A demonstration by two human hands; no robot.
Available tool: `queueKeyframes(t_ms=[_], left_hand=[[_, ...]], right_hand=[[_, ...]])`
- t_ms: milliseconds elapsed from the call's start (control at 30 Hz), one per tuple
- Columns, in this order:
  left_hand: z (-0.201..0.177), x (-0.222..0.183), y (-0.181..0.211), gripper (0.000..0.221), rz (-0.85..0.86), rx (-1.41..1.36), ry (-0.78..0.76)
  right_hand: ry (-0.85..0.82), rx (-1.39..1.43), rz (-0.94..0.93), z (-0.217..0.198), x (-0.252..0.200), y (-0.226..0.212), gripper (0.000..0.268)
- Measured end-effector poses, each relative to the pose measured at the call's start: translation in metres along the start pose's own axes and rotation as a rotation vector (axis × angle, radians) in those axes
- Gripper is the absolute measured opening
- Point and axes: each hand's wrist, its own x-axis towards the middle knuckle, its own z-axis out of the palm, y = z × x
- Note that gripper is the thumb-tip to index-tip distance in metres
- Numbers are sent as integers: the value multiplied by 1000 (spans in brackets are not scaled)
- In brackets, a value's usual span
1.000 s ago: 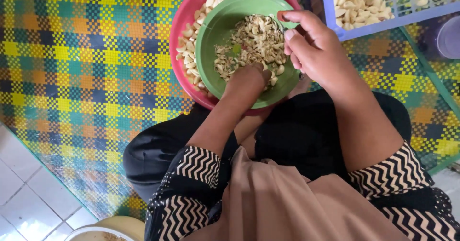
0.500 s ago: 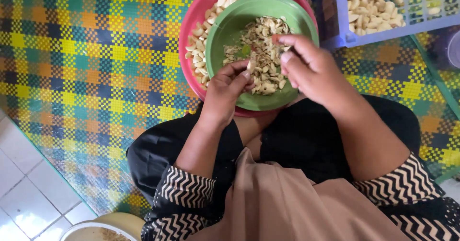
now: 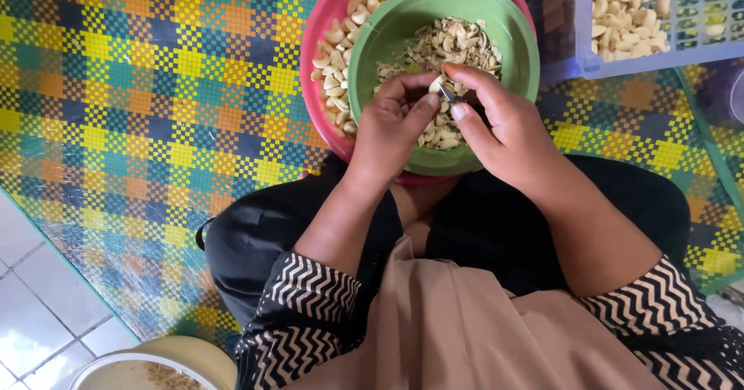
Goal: A person sits on the floor sorting and cleaning garlic cloves, removing skins and placing them into bowls.
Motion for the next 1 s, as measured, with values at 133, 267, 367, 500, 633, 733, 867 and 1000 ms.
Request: queueKeyframes(t_ms=[133,267,367,500,633,733,867,1000], left_hand=[[-2,0,-2,27,7,27,-10],[-2,-1,-4,27,15,61,-20],[1,-2,-2,27,-6,52,-24],[0,1,-13,28,-47,14,-31],[-2,-1,-5,26,-124,-170,12],[-7,2,-2,27,-241,-263,11],[-20,7,17,30,-204,-113,140],[-76,19,35,27,194,820,350]], right_hand=[[10,18,-17,2,0,3,34],[23,32,31,4,-3,7,31],[18,44,127,2,-2,8,28],[49,513,357,12,-9,29,21],[105,727,455,-5,2,19,23],[-16,619,623,-19,11,11,21],[-157,404,669,-22,20,-2,49],[-153,210,816,-27,31,-19,54]])
